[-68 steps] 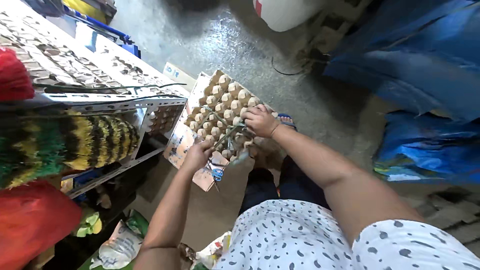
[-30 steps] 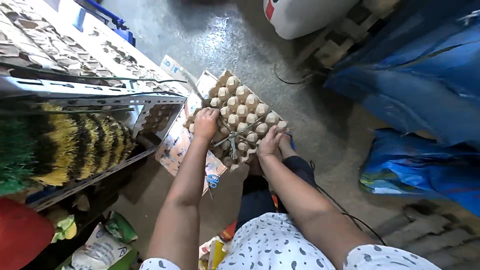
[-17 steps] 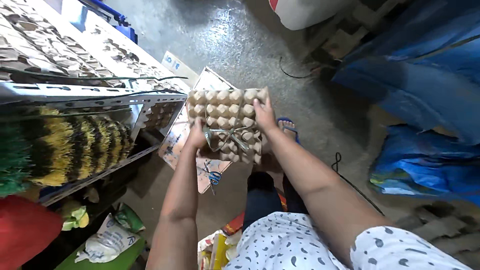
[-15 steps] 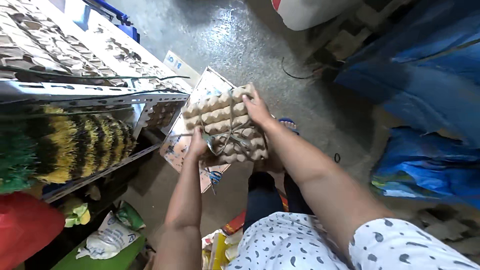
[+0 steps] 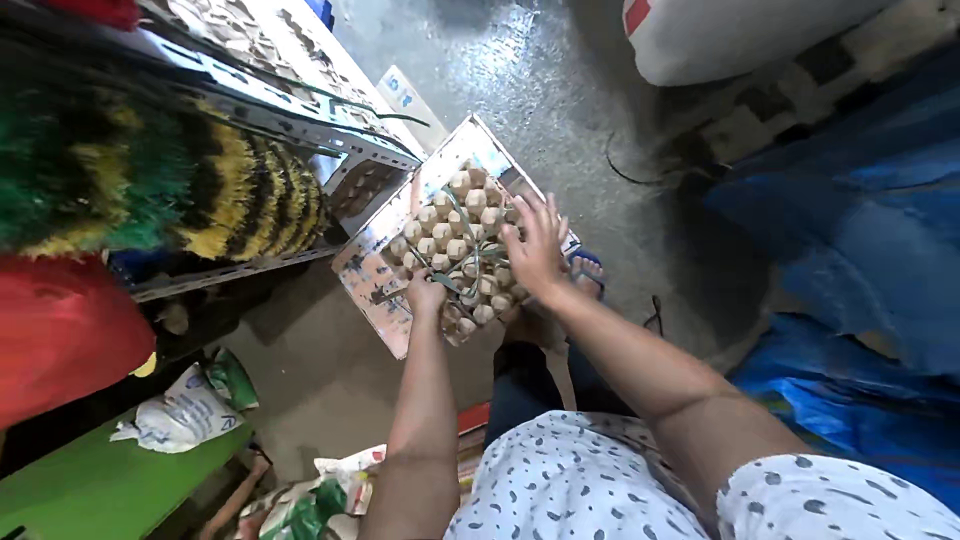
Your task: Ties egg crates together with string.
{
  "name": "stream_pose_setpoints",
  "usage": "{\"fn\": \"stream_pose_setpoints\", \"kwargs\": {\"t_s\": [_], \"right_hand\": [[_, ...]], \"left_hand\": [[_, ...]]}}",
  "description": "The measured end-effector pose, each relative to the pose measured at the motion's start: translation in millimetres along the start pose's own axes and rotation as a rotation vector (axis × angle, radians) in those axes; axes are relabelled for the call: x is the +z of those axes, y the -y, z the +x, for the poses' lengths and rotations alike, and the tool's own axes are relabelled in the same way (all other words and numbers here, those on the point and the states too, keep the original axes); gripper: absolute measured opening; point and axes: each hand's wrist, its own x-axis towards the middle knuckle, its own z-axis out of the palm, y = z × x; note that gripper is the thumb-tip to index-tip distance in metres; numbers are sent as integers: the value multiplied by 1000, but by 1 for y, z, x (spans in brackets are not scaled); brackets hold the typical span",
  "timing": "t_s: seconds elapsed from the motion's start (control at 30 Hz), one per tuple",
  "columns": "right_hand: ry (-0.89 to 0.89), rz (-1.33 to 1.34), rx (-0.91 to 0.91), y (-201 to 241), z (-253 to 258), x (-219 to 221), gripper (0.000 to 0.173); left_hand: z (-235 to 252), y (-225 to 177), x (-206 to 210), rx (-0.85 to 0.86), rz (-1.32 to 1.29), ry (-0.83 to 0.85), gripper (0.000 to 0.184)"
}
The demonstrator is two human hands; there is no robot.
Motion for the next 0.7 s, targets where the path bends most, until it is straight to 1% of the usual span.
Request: {"fn": "stream_pose_setpoints", "kwargs": {"t_s": [0.07,0.13,0.2,0.3,0.4,0.43,0.53,0.57,0.63,0.67,0.7], "right_hand": [[-89,-12,-76,-4,-38,-3,53],[-146,-42,-181,-10,-70,-1,49],[-124,-37,-279,-13,-92,5,46],[45,36,-410,-8,-112,18,39],[243,96,-512,13,-110,43,25],[313,88,-521,21,-107,54,26],[657,-38,-452,46,-88,88,46],[714,-93,-436,50,-83,99,45],[724,-150,-409,56,-80,114,31],[685,-156,-389,58,-82,117,26],[621,-143,-358,59,-86,119,24]], "left_hand": [[-9,-5,-8,13,77,35,45],[-19,-3,-21,49,181,72,43],[-30,4,-40,77,304,117,34],[-36,33,-74,87,481,233,26],[-35,68,-99,108,535,372,26],[-38,74,-105,126,537,428,25],[-51,72,-126,183,581,595,26],[-53,70,-133,202,623,631,26],[-51,64,-145,239,770,621,27],[-48,58,-147,256,882,574,28],[-45,50,-146,262,994,491,28]]}}
